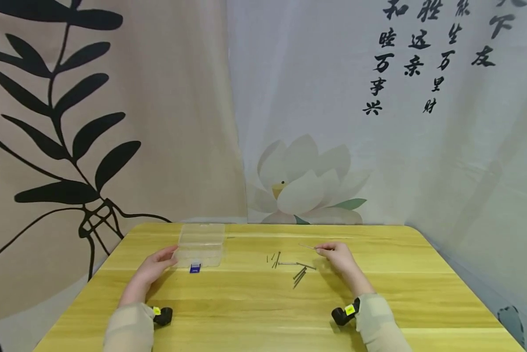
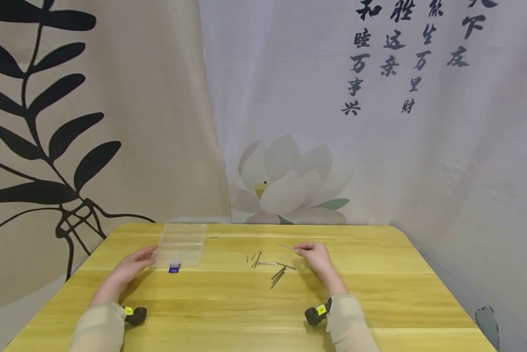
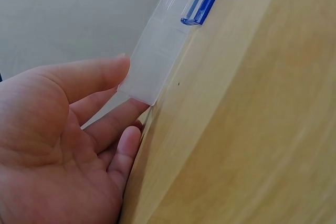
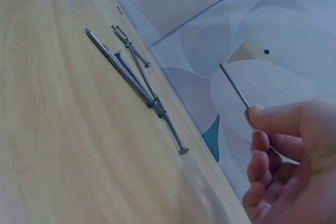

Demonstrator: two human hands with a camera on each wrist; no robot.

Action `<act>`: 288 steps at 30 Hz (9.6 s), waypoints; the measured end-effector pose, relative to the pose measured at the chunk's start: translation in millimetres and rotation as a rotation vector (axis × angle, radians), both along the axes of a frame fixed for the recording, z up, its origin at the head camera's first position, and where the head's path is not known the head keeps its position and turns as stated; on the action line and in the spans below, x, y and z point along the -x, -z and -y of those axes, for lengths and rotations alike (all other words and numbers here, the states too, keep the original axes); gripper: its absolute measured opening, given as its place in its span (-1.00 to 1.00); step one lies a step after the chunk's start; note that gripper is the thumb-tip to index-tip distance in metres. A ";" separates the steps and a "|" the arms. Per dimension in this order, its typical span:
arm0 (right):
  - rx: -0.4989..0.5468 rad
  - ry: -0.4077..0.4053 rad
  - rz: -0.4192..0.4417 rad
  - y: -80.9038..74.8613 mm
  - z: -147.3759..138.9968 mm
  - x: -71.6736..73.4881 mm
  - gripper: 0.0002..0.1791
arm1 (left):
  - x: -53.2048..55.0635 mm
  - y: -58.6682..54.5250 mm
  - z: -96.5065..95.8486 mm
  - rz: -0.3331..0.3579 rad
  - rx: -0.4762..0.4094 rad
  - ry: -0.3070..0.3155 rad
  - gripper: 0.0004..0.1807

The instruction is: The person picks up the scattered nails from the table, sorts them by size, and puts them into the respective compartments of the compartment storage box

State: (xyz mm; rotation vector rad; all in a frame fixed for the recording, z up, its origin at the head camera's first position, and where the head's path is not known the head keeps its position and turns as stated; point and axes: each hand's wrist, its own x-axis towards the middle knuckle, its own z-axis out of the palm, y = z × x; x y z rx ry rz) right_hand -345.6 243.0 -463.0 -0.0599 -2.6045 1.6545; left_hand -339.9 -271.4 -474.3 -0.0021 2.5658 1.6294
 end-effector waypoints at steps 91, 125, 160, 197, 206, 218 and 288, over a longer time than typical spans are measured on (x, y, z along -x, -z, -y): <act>-0.179 -0.394 -0.152 9.9 254.6 67.7 -0.91 | -6.6 4.7 -9.4 -0.058 0.009 -0.068 -0.45; -0.009 -0.323 0.020 -1.3 20.0 22.3 -0.66 | -3.4 3.3 -3.2 -0.031 0.027 -0.024 -0.39; -0.160 -0.330 0.022 15.0 -19.6 2.2 -0.76 | -4.0 1.1 -5.5 -0.003 0.029 -0.021 -0.39; -0.277 -0.219 -0.021 16.0 -11.2 4.3 -0.94 | -8.0 0.9 -4.6 -0.022 0.012 0.000 -0.38; -0.297 -0.197 -0.041 16.2 -12.5 3.9 -0.93 | -5.6 0.4 -6.7 -0.033 0.023 -0.001 -0.39; -0.237 -0.146 -0.067 11.7 -17.9 6.6 -0.88 | -5.1 -0.3 -7.5 -0.031 0.028 -0.015 -0.39; 0.012 -0.250 -0.112 -6.5 79.1 42.4 -0.81 | -6.0 6.8 -5.4 -0.061 0.051 -0.029 -0.43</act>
